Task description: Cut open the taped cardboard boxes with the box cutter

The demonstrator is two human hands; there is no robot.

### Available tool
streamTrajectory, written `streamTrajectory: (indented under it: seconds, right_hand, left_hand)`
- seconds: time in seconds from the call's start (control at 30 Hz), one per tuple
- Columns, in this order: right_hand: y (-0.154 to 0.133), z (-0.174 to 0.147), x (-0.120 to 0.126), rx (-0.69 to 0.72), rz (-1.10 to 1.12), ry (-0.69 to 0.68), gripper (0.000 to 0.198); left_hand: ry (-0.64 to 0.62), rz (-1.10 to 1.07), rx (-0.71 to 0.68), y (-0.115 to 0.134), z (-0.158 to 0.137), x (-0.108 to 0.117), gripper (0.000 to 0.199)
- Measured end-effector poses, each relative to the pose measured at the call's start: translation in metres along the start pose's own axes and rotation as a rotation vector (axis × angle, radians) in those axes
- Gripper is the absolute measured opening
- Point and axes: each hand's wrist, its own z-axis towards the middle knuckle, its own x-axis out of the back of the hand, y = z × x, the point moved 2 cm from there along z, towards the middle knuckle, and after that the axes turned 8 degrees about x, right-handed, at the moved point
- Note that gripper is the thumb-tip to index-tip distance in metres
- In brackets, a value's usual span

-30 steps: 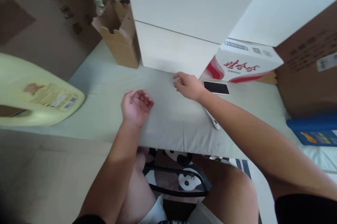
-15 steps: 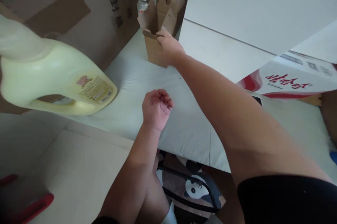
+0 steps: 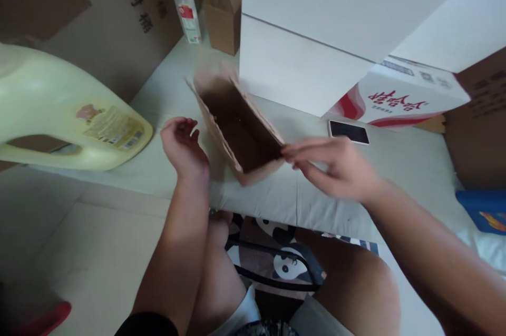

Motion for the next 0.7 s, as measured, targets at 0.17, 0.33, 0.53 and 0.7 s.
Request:
streamTrajectory:
  seconds: [0.17, 0.33, 0.53, 0.7]
  right_hand:
    - [-0.041, -0.095, 0.006, -0.113, -0.009, 0.081, 0.037]
    - [-0.036, -0.136, -0.015, -0.278, -0.113, 0.271, 0.028]
    - [-0.005, -0.151, -0.054, -0.483, -0.412, 0.680, 0.027]
    - [0.014, -0.170, -0.084, -0.468, -0.125, 1.011, 0.089]
  left_hand:
    - [-0.436, 0.032, 0.040, -0.017, -0.021, -0.030, 0.036]
    - [-0.640, 0.063, -0.007, -0.036, -0.045, -0.052, 0.040]
    - [-0.603, 0.181, -0.100, -0.056, -0.061, -0.064, 0.045]
    - [-0.574, 0.260, -0.122, -0.069, -0.063, -0.071, 0.055]
